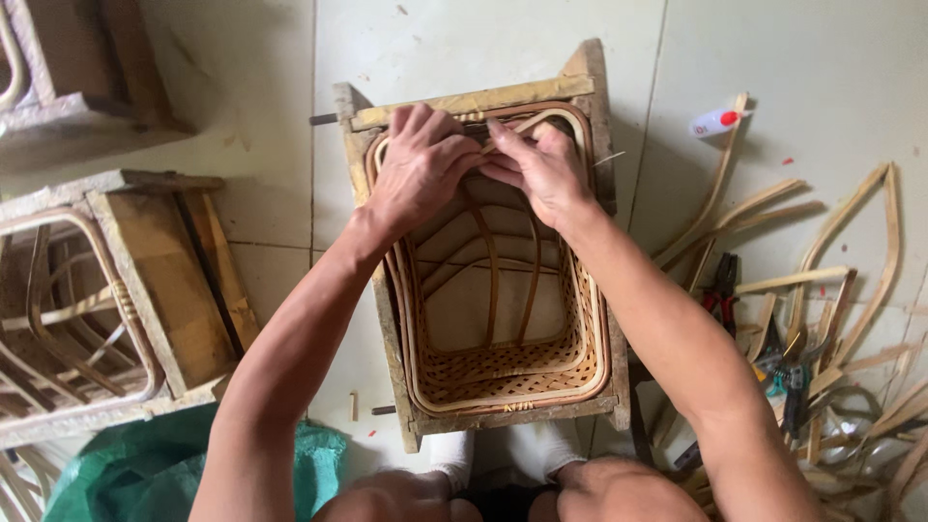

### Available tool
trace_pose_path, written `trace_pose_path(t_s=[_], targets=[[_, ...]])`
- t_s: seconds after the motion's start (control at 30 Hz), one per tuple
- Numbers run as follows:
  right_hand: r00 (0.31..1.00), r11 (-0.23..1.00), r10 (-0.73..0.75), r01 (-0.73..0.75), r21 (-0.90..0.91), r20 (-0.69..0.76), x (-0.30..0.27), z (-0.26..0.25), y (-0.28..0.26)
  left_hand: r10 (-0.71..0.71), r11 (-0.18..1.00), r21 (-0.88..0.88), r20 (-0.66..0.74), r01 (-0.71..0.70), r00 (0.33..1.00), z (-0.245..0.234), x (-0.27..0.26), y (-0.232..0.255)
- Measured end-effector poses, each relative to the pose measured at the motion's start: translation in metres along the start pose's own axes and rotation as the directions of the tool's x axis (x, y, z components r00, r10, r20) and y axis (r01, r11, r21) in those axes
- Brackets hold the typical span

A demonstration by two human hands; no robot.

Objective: The person is weaving a rectangular basket using thin wooden strips. They use a hammer to secure the strips into a wooden frame and pliers to trim excess material. The person works methodically, adding and adjusting strips to form the basket's structure.

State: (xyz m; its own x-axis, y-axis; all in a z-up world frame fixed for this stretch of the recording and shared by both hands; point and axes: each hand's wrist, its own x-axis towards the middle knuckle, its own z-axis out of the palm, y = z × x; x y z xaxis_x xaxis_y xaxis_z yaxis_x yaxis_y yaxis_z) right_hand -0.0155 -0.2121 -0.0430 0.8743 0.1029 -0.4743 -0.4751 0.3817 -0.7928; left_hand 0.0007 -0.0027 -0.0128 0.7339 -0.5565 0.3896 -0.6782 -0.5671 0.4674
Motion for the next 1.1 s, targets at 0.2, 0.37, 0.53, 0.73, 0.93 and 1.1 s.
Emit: trace_pose_path(t_s=[0.2,0.37,0.53,0.73,0.93,1.1], targets=[[0.999,0.999,0.043,-0.044,0.027,0.034,0.002,-0.008,-0.001,0.015,0.999,-0.051,0.013,-0.014,1.000,-0.005,0.002,0.002],[0.997,0.998,0.054,-0.055,0.023,0.049,-0.001,-0.010,0.003,0.007,0.997,-0.075,-0.001,-0.007,1.000,-0.006,0.001,0.004],[0.999,1.000,0.026,-0.026,-0.007,-0.040,-0.003,-0.005,0.004,0.023,1.000,-0.018,0.012,-0.023,1.000,-0.009,0.005,0.002],[0.990,0.994,-0.088,0.080,-0.075,-0.109,0.001,0.002,0.008,0.018,0.999,0.031,0.066,-0.020,0.998,0.000,0.015,0.002],[0.943,0.540,-0.300,0.290,-0.790,0.142,-0.044,-0.023,-0.017,0.075,0.997,0.009,0.117,-0.077,0.990,0.011,0.017,-0.010],[0.666,-0.123,-0.697,0.255,-0.959,0.266,-0.035,-0.071,-0.035,0.083,0.994,0.050,0.198,-0.095,0.977,0.013,0.017,-0.013]])
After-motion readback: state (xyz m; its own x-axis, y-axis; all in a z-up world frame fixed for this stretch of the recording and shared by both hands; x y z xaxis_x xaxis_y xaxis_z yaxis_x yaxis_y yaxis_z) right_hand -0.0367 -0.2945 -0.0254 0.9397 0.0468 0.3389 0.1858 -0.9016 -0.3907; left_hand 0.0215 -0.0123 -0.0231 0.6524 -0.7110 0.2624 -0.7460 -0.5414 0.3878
